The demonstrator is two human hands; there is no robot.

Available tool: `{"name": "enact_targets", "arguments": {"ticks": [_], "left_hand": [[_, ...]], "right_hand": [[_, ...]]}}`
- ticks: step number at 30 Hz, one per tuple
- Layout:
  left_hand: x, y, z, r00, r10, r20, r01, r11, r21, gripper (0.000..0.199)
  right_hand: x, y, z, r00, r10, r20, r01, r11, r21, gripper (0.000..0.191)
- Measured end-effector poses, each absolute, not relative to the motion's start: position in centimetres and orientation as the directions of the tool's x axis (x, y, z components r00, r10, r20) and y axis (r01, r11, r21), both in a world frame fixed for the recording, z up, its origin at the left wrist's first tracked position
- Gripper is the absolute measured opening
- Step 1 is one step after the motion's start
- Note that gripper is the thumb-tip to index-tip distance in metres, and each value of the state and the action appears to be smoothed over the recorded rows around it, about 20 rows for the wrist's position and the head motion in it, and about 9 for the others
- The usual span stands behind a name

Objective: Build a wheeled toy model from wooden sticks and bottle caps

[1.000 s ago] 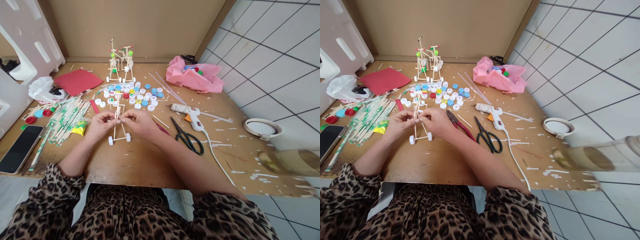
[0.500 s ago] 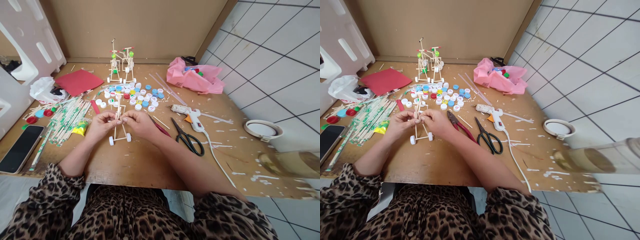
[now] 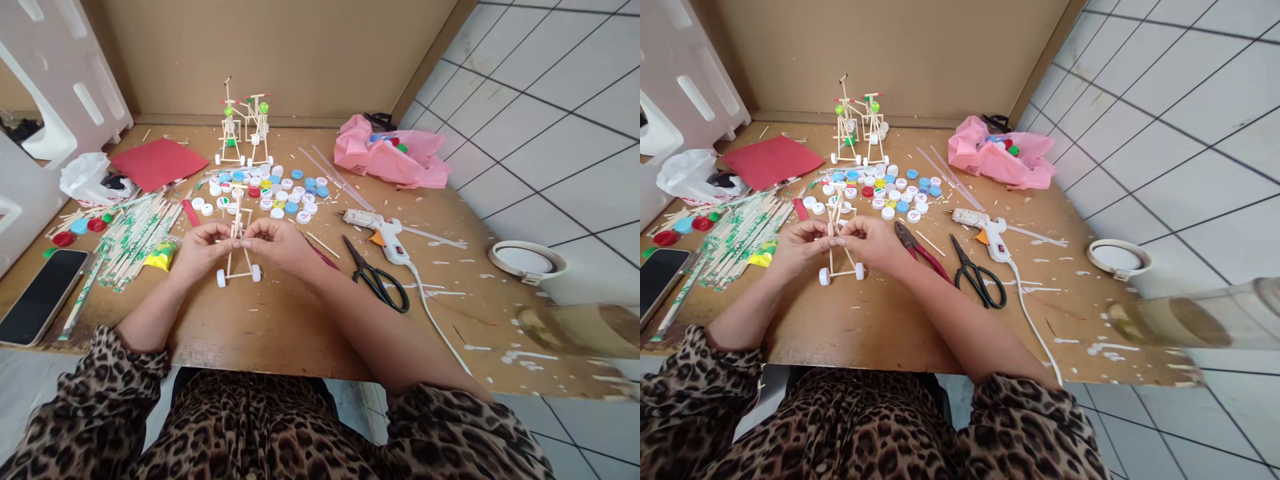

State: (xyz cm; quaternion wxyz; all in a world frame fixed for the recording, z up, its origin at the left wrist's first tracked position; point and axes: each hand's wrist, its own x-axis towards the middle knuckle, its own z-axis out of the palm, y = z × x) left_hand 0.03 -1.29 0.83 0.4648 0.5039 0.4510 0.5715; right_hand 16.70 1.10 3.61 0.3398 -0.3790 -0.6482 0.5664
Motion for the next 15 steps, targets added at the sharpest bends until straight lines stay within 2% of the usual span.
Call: {"name": "enact_targets", "arguments": {"ticks": [6, 15], "left_hand": [[0.13, -1.4, 0.92, -0.051, 0.982, 0.182, -0.074, -0.186, 0.98, 0.033], [0.3, -1.37, 0.93, -0.028, 0.984, 0.175, -0.083, -0.177, 0.981, 0.032]], "right_hand": [[16.95, 1.36, 3.4, -0.572, 0.817, -0.068, -0.012, -0.091, -0.996, 0.021], [16.92, 1.52, 3.87, -0.611, 0.784, -0.109, -0.025, -0.157, -0.987, 0.02]]}}
